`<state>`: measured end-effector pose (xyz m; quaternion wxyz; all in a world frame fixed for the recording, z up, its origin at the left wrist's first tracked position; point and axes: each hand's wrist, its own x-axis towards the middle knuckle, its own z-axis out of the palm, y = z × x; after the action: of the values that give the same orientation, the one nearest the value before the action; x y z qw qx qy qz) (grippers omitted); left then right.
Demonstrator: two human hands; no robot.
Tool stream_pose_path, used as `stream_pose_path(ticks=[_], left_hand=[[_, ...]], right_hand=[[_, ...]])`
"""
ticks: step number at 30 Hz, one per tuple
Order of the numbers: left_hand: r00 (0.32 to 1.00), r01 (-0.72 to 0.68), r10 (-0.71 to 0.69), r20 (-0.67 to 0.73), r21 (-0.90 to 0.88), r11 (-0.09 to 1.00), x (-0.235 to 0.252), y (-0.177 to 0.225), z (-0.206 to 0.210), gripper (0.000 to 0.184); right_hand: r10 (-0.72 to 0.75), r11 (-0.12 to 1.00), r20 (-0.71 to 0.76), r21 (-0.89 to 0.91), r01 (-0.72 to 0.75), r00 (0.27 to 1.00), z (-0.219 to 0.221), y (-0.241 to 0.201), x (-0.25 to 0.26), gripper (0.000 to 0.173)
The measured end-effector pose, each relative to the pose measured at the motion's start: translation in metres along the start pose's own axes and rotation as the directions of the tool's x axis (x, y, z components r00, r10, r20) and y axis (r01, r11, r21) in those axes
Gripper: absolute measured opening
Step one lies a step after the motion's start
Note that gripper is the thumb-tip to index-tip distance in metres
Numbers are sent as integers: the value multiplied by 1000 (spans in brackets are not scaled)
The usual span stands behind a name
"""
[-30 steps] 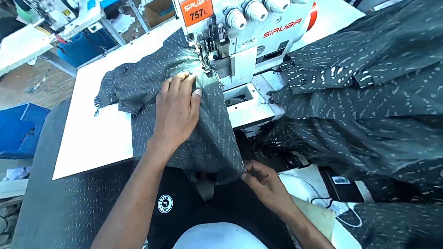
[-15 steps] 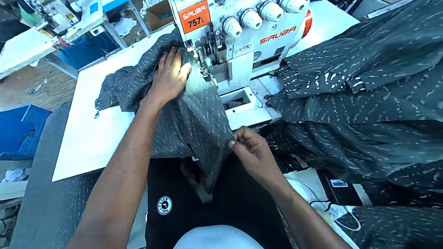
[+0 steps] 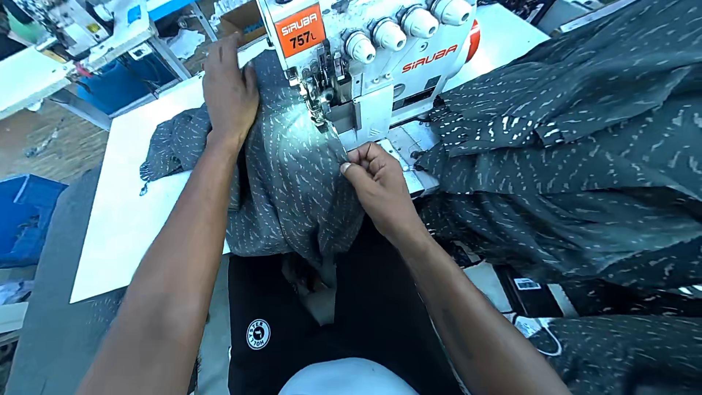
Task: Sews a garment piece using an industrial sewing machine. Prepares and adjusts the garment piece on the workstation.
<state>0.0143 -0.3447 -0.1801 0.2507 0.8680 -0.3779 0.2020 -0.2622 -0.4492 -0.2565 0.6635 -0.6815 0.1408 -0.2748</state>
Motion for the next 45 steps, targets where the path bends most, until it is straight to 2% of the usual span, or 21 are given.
stream_pose_path(ticks=[3, 6, 7, 9, 10, 12, 13, 15, 17, 19, 21, 23, 27, 29, 32, 34, 36, 39, 41, 43, 45], left_hand=[[976, 215, -209, 61, -127, 968, -81, 3, -47, 73], [849, 481, -479, 221, 47, 875, -174, -25, -74, 93], [811, 511, -522, 265, 116, 852, -195, -35, -76, 83], [785, 498, -531, 318, 185, 847, -206, -45, -83, 47], [785, 502, -521, 335, 150, 852, -204, -47, -90, 36], [768, 598, -543, 339, -78, 798, -195, -47, -117, 28], [767, 637, -570, 294, -242, 732, -185, -48, -133, 25], [794, 582, -577, 191, -511, 632, -150, -63, -152, 16], [810, 552, -560, 175, -552, 625, -118, -87, -146, 25], [847, 531, -497, 189, -311, 788, -106, -92, -128, 47], [937, 289, -279, 211, -21, 957, -116, -62, -116, 68], [962, 114, -123, 243, 52, 992, -147, -36, -101, 75], [860, 179, -232, 453, 158, 971, -204, -35, -67, 70], [845, 150, -239, 479, 217, 965, -209, -48, -64, 67], [862, 175, -267, 431, 243, 954, -206, -55, -70, 66], [864, 262, -349, 362, 268, 927, -210, -49, -78, 74], [830, 365, -458, 319, 310, 878, -220, -41, -88, 83], [797, 436, -524, 301, 313, 844, -234, -38, -95, 61], [795, 476, -549, 258, 295, 829, -236, -38, -95, 49], [804, 552, -569, 171, 138, 822, -236, -38, -101, 43], [751, 656, -651, 107, -224, 721, -237, -40, -105, 29]], right_hand=[[23, 999, 97, 30, -26, 995, -11, -8, -19, 18], [194, 975, 390, 29, -222, 900, -34, -13, -22, 38], [237, 964, 493, -10, -266, 838, -38, -13, -20, 35], [280, 937, 662, -32, -347, 695, -41, -12, -19, 16], [264, 928, 739, -19, -372, 620, -42, -9, -23, 9], [186, 919, 835, 39, -392, 518, -48, 4, -43, 6], [174, 911, 837, 63, -407, 518, -53, 14, -56, 9], [221, 903, 759, 77, -422, 613, -57, 33, -78, 13], [304, 906, 643, 33, -421, 704, -51, 51, -98, 16], [329, 924, 553, -22, -381, 766, -43, 65, -111, 19], [291, 945, 504, -18, -328, 813, -41, 74, -122, 20], [275, 951, 473, -7, -308, 837, -45, 79, -135, 20], [312, 944, 432, -38, -329, 846, -57, 84, -145, 13], [298, 951, 411, -55, -303, 861, -59, 86, -143, 12], [254, 967, 350, -90, -237, 902, -60, 90, -146, 12], [206, 978, 309, -111, -180, 928, -59, 94, -149, 13], [178, 983, 278, -96, -157, 944, -59, 93, -153, 13], [182, 980, 250, 33, -196, 951, -59, 90, -158, 12], [254, 964, 242, 15, -266, 936, -57, 92, -159, 12], [354, 934, 243, -44, -354, 903, -59, 89, -158, 16], [406, 910, 247, -19, -414, 880, -62, 83, -161, 17]])
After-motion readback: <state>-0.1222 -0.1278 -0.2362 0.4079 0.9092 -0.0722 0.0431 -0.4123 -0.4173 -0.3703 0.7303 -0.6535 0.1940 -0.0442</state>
